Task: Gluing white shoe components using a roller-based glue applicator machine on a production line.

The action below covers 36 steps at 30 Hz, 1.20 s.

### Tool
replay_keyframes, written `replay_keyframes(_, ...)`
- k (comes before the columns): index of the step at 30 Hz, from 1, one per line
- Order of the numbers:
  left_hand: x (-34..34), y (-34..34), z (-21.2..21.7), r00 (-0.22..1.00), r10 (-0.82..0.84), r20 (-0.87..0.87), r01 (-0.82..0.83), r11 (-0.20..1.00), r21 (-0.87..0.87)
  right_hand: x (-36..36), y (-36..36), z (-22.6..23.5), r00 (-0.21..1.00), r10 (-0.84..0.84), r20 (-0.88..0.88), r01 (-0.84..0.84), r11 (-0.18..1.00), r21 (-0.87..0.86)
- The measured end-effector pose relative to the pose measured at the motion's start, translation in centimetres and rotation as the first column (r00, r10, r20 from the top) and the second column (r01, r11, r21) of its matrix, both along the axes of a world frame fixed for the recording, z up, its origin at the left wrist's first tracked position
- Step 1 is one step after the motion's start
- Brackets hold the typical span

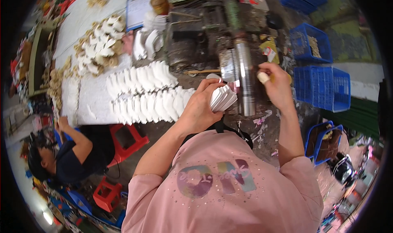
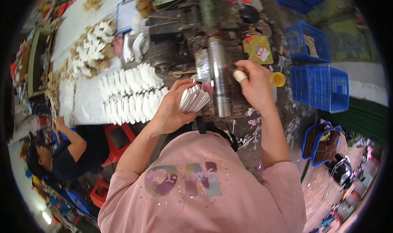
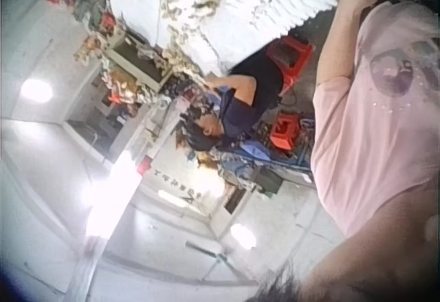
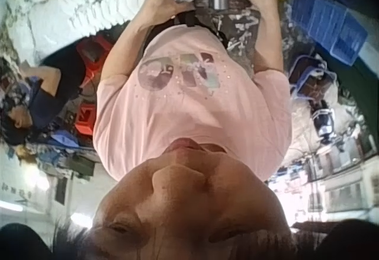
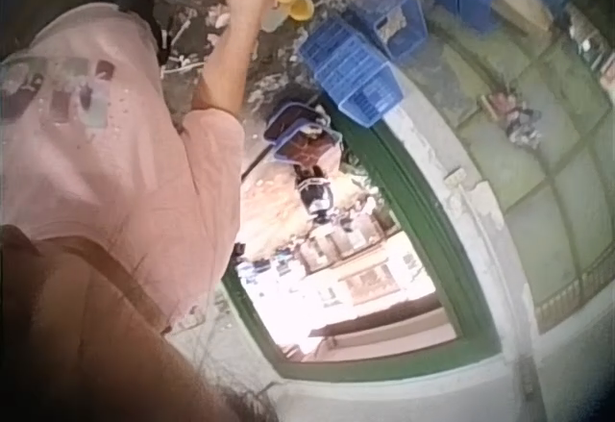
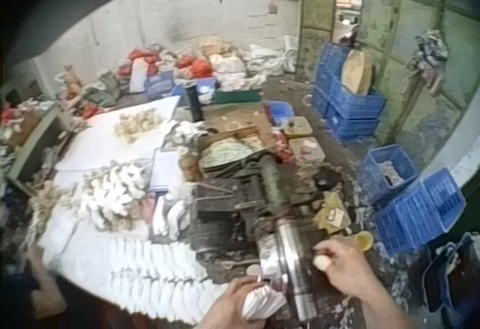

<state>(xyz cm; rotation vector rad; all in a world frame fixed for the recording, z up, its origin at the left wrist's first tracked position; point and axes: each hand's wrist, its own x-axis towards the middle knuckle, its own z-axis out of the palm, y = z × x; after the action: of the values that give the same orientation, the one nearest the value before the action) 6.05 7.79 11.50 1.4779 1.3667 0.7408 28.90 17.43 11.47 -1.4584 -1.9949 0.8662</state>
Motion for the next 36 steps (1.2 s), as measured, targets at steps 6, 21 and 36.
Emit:
replay_keyframes(6,-7.5,-4.1,-3.0,0.935,0.327,-0.135,-0.317,0.944,0.095,0.6,-0.4,-0.6,0.987,-0.081,-0.142,0.068,0.993,-0.097)
replay_keyframes(21,-13.4,-13.1,-11.3,0.596,-0.383,-0.706,0.126,0.913,-0.388,-0.7,-0.1,-0.4,0.983,-0.041,-0.179,0.034,0.999,-0.042)
replay_keyframes(36,-1.8,-2.5,0.7,0.395,0.416,0.819,-0.319,0.898,-0.302,-10.3,-6.4,2.2,0.912,0.307,-0.273,-0.227,0.931,0.286)
